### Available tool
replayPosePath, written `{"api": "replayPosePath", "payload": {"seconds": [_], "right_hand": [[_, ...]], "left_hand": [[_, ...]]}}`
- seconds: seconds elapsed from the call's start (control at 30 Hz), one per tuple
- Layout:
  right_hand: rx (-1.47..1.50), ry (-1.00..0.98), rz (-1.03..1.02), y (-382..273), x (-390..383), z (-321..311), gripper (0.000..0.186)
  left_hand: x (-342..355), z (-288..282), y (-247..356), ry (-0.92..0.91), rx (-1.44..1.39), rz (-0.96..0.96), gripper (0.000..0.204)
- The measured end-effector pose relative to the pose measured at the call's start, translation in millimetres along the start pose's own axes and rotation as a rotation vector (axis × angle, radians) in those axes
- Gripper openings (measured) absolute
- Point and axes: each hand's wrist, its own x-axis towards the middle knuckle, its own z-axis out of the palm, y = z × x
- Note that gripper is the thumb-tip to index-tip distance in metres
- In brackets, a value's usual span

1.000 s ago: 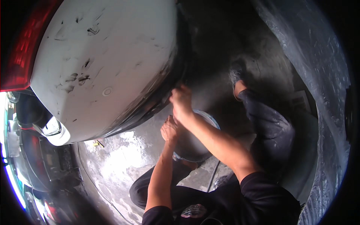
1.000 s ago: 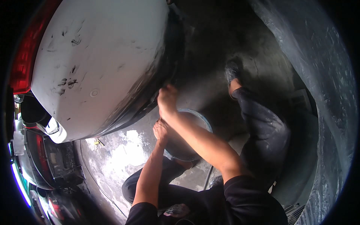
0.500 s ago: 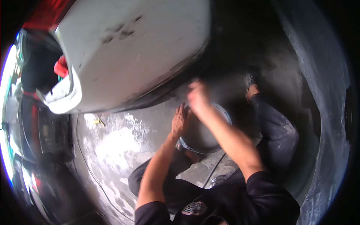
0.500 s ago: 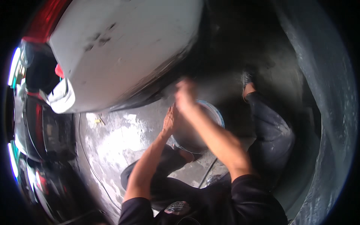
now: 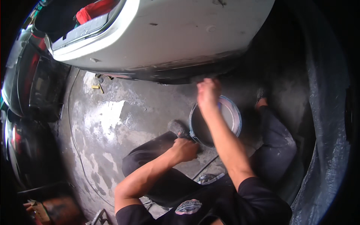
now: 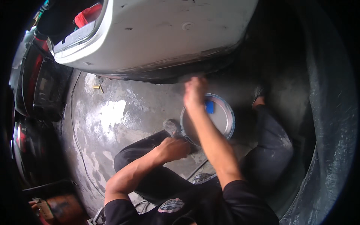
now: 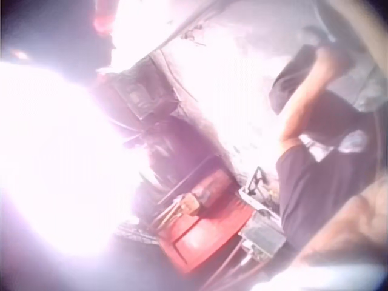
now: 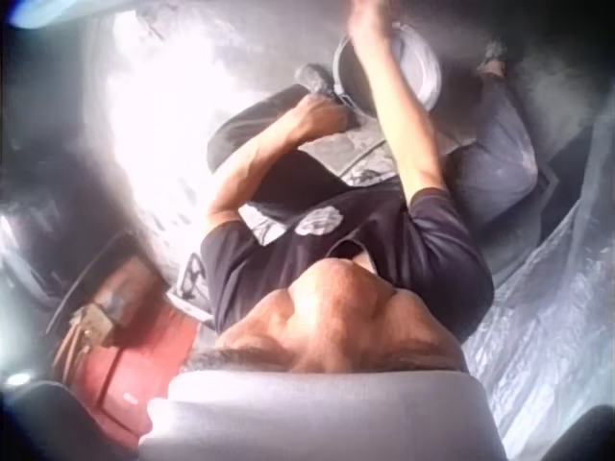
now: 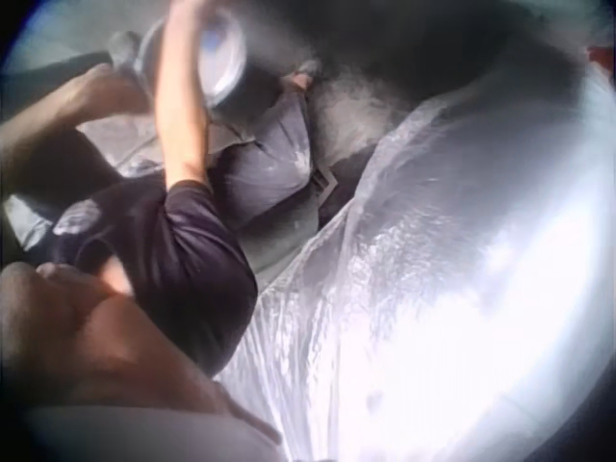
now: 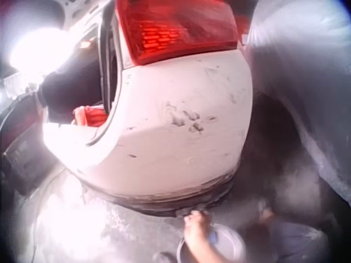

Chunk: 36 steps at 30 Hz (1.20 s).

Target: The person is seen wet-sanding a white car's rear bumper with a small sanding block and a bucket of water.

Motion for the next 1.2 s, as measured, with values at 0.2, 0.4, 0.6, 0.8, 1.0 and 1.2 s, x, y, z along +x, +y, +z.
{"api": "replayPosePath", "payload": {"seconds": [0.2,0.4,0.6,0.8,1.0,1.2], "right_hand": [[-0.195,-0.025,0.115,24,19,-16,0.024],[-0.038,-0.119,0.321,35,-28,16,0.018],[-0.961,-0.373,-0.793,-19,22,-119,0.026],[-1.576,-0.442,-0.479,-76,-76,-219,0.027],[-1.717,-0.582,-0.554,-45,-145,-249,0.025],[-1.759,-0.594,-0.684,-39,-151,-248,0.03]], "left_hand": [[21,-10,10,0.049,0.211,-0.054,0.055],[10,-20,4,0.1,0.052,-0.019,0.051],[18,-20,-24,0.351,0.026,-0.083,0.053],[34,19,-52,0.469,-0.207,-0.251,0.071],[104,89,-23,0.826,-0.66,-0.414,0.103],[89,95,-7,0.922,-0.959,-0.374,0.054]]}}
